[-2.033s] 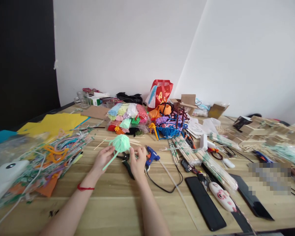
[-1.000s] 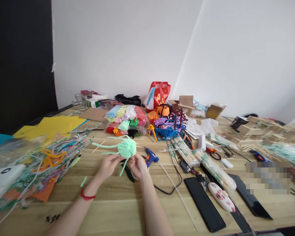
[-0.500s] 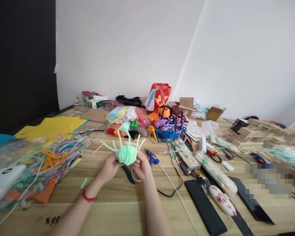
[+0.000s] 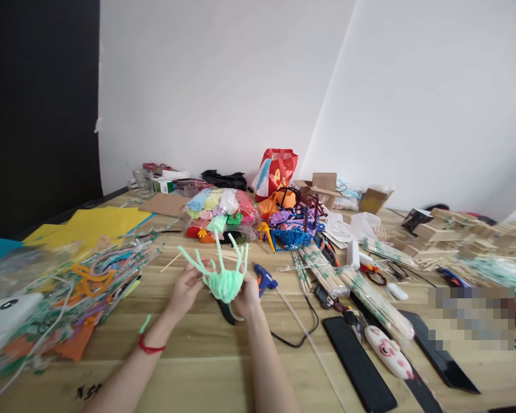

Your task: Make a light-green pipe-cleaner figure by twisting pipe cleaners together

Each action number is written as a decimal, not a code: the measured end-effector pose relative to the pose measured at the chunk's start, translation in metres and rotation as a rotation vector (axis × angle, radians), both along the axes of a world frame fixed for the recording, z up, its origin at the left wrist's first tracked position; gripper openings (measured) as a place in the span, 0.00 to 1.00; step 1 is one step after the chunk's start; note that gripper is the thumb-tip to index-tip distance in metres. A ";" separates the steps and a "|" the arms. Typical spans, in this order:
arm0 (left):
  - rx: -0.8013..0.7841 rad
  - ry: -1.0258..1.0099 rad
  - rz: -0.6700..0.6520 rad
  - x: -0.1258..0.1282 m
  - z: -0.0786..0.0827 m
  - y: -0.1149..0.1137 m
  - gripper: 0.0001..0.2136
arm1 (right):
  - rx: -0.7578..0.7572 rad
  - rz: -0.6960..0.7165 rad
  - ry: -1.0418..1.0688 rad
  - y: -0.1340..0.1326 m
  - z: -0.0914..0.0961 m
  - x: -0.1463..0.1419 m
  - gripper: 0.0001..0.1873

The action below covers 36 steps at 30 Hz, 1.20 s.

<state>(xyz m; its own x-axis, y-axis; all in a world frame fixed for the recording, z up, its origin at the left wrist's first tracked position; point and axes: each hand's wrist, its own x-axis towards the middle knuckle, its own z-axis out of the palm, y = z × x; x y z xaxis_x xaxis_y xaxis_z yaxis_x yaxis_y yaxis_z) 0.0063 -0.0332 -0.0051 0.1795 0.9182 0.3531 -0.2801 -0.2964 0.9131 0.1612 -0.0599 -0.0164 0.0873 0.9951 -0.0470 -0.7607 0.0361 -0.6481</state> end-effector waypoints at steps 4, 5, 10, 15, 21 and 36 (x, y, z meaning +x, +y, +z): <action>-0.178 -0.298 -0.232 -0.005 0.002 0.000 0.15 | -0.031 -0.062 -0.021 0.005 -0.007 0.000 0.05; -0.208 -0.340 -0.300 -0.006 0.003 0.000 0.15 | -0.046 -0.062 -0.027 0.006 -0.008 0.001 0.05; -0.232 -0.207 -0.457 -0.002 0.005 -0.006 0.15 | -0.064 0.071 0.050 0.010 -0.009 -0.001 0.06; -0.141 0.091 -0.363 0.006 0.008 -0.010 0.12 | -0.072 0.134 0.058 0.010 -0.009 -0.006 0.08; -0.042 0.199 -0.117 0.001 0.006 -0.002 0.10 | -0.099 0.078 -0.051 0.003 0.000 -0.010 0.22; -0.036 0.294 -0.022 0.006 -0.002 0.000 0.13 | -0.055 0.031 -0.185 -0.005 0.003 -0.021 0.19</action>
